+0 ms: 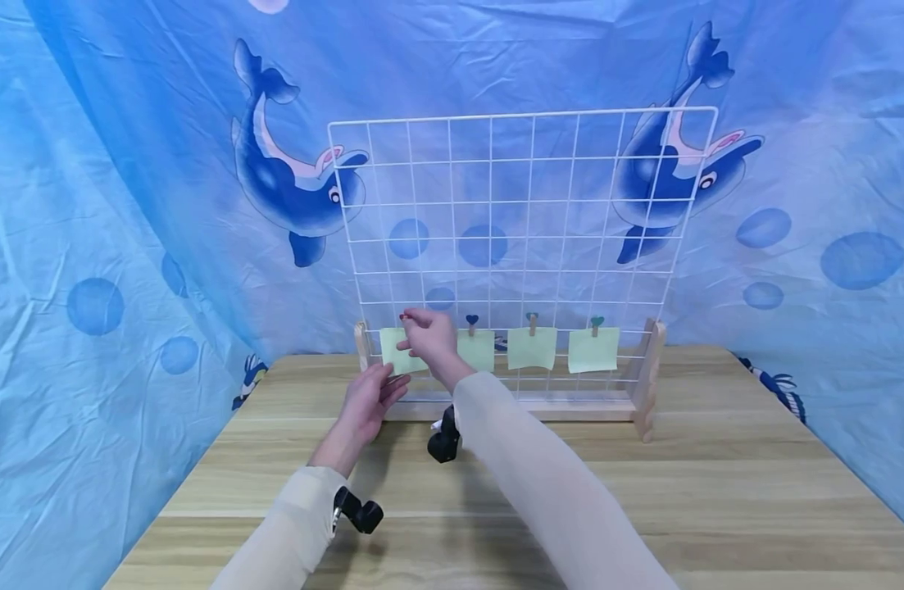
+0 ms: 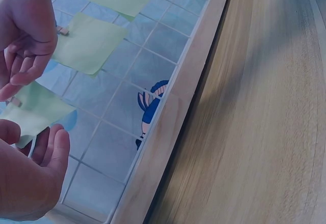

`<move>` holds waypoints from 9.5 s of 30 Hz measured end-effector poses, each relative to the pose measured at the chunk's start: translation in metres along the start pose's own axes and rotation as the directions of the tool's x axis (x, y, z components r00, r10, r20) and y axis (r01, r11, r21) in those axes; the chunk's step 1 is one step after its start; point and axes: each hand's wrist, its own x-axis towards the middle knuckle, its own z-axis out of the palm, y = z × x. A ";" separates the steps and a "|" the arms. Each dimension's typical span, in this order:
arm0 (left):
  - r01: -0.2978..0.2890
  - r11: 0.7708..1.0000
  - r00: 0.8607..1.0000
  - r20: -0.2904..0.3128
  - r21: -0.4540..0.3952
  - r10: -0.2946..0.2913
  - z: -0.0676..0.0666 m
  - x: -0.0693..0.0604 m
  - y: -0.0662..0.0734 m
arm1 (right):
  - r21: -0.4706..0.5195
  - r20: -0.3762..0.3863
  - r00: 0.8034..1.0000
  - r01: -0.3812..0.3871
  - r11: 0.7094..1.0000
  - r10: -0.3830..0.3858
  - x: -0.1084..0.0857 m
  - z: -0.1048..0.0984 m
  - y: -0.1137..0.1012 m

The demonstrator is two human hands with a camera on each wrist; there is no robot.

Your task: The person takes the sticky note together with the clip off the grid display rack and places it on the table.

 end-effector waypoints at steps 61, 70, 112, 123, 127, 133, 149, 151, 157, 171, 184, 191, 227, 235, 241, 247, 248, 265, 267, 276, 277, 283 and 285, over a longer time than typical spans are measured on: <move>-0.083 0.990 0.985 -0.141 0.115 0.099 0.001 -0.006 -0.014 | 0.182 -0.021 0.997 0.070 0.981 -0.068 -0.005 -0.004 0.002; -0.090 0.990 0.985 -0.139 0.111 0.106 -0.002 -0.011 -0.014 | 0.182 0.022 0.997 0.069 0.981 -0.075 -0.011 -0.011 -0.001; -0.075 0.967 0.991 -0.088 0.242 0.099 -0.032 -0.033 -0.008 | 0.167 -0.007 0.999 0.044 0.985 -0.043 -0.041 -0.081 0.009; -0.058 0.966 0.992 -0.097 0.251 0.084 -0.038 -0.035 -0.008 | 0.073 -0.009 1.000 0.005 0.997 -0.005 -0.052 -0.112 0.013; -0.062 0.966 0.992 -0.095 0.251 0.088 -0.040 -0.037 -0.007 | 0.077 -0.023 1.000 -0.005 0.997 0.006 -0.053 -0.126 0.017; -0.069 0.972 0.991 -0.093 0.227 0.092 -0.041 -0.039 -0.006 | 0.051 -0.026 1.000 -0.001 0.999 0.003 -0.058 -0.146 0.021; -0.055 0.972 0.994 -0.083 0.230 0.076 -0.062 -0.044 -0.003 | -0.034 -0.048 0.999 0.007 0.999 -0.008 -0.076 -0.200 0.038; -0.051 0.973 0.994 -0.085 0.226 0.072 -0.065 -0.046 -0.002 | -0.044 -0.050 0.999 0.001 0.999 -0.003 -0.078 -0.206 0.039; -0.033 0.972 0.992 -0.108 0.234 0.060 -0.074 -0.050 0.002 | -0.097 -0.056 0.998 -0.011 0.995 0.006 -0.085 -0.220 0.044; -0.019 0.970 0.993 -0.112 0.243 0.047 -0.083 -0.053 0.007 | -0.085 -0.089 0.996 -0.040 0.996 0.032 -0.098 -0.247 0.061; -0.013 0.962 0.992 -0.118 0.272 0.047 -0.094 -0.058 0.007 | -0.136 -0.127 0.990 -0.077 0.988 0.060 -0.106 -0.263 0.074; -0.015 0.963 0.992 -0.114 0.270 0.048 -0.097 -0.059 0.009 | -0.195 -0.142 0.989 -0.072 0.978 0.045 -0.111 -0.274 0.078; 0.104 0.894 0.992 -0.108 0.436 -0.063 -0.159 -0.096 0.007 | -0.379 -0.162 0.968 -0.242 0.893 0.194 -0.150 -0.352 0.114; 0.142 0.868 0.989 -0.105 0.475 -0.104 -0.170 -0.099 0.005 | -0.397 -0.169 0.955 -0.292 0.871 0.243 -0.158 -0.368 0.120; 0.161 0.852 0.987 -0.069 0.498 -0.146 -0.173 -0.099 0.001 | -0.387 -0.171 0.949 -0.313 0.867 0.266 -0.164 -0.376 0.124; 0.175 0.848 0.984 -0.051 0.501 -0.173 -0.176 -0.098 -0.001 | -0.368 -0.174 0.946 -0.320 0.873 0.273 -0.167 -0.380 0.126; 0.175 0.847 0.983 -0.049 0.502 -0.175 -0.177 -0.098 -0.001 | -0.367 -0.173 0.946 -0.322 0.873 0.276 -0.168 -0.380 0.126; 0.219 0.843 0.974 -0.063 0.492 -0.217 -0.182 -0.095 -0.007 | -0.400 -0.189 0.930 -0.365 0.841 0.314 -0.168 -0.385 0.129; 0.218 0.840 0.974 -0.061 0.497 -0.217 -0.182 -0.095 -0.007 | -0.412 -0.196 0.928 -0.372 0.832 0.318 -0.167 -0.386 0.130; 0.220 0.798 0.974 -0.079 0.561 -0.213 -0.182 -0.096 -0.007 | -0.479 -0.237 0.930 -0.363 0.799 0.281 -0.167 -0.389 0.137; 0.218 0.791 0.974 -0.082 0.572 -0.209 -0.183 -0.096 -0.006 | -0.482 -0.243 0.929 -0.366 0.796 0.280 -0.167 -0.388 0.138; 0.185 0.736 0.982 -0.094 0.651 -0.164 -0.185 -0.098 -0.004 | -0.486 -0.264 0.924 -0.374 0.790 0.275 -0.167 -0.389 0.142; 0.176 0.712 0.984 -0.102 0.680 -0.145 -0.186 -0.098 -0.003 | -0.487 -0.266 0.925 -0.372 0.790 0.271 -0.167 -0.390 0.143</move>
